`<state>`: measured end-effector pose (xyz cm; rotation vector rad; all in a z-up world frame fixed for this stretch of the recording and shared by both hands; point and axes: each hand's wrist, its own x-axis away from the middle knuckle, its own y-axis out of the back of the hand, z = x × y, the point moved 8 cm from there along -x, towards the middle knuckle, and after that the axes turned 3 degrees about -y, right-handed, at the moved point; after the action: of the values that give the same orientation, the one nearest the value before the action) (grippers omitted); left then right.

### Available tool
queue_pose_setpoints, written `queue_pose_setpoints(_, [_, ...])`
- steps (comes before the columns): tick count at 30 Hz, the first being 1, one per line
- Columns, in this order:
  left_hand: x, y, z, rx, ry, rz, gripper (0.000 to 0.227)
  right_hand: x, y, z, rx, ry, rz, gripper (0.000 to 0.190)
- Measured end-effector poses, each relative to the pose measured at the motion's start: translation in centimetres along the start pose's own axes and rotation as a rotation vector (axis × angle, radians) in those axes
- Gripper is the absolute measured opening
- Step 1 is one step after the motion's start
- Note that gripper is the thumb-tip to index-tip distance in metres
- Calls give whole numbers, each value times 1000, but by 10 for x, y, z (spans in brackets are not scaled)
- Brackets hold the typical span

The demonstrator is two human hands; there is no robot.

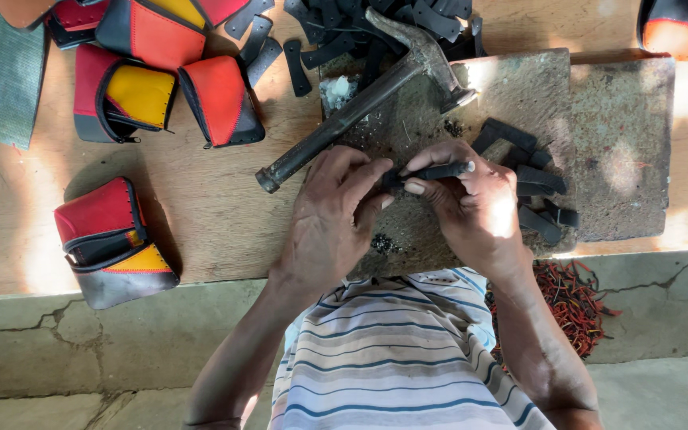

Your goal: The person uses a hammer and a metal punch to drive fasteners into small black leather pieces on a wooden workbench. They repeatedly position the punch, strike it with the hammer, and adjust the leather piece while working on a single item.

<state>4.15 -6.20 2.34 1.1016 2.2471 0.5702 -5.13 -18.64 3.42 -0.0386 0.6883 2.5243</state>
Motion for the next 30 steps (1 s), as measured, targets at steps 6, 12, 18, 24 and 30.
queue_pose_setpoints(6, [-6, 36, -13, -277, -125, -248, 29, -3, -3, 7, 34, 77, 30, 28])
queue_pose_setpoints(12, [-34, 33, 32, -324, 140, 11, 39, -9, -7, 20, 139, 121, 59, 28])
queue_pose_setpoints(18, [-22, 46, 43, -263, 24, -105, 17, -9, -9, 26, 198, 93, 102, 24])
queue_pose_setpoints(24, [-3, 103, 12, -259, -164, -222, 23, -9, -11, 11, 31, 108, 63, 30])
queue_pose_setpoints(30, [0, 142, -51, -510, -327, -196, 44, -5, -19, 3, -35, 190, 59, 29])
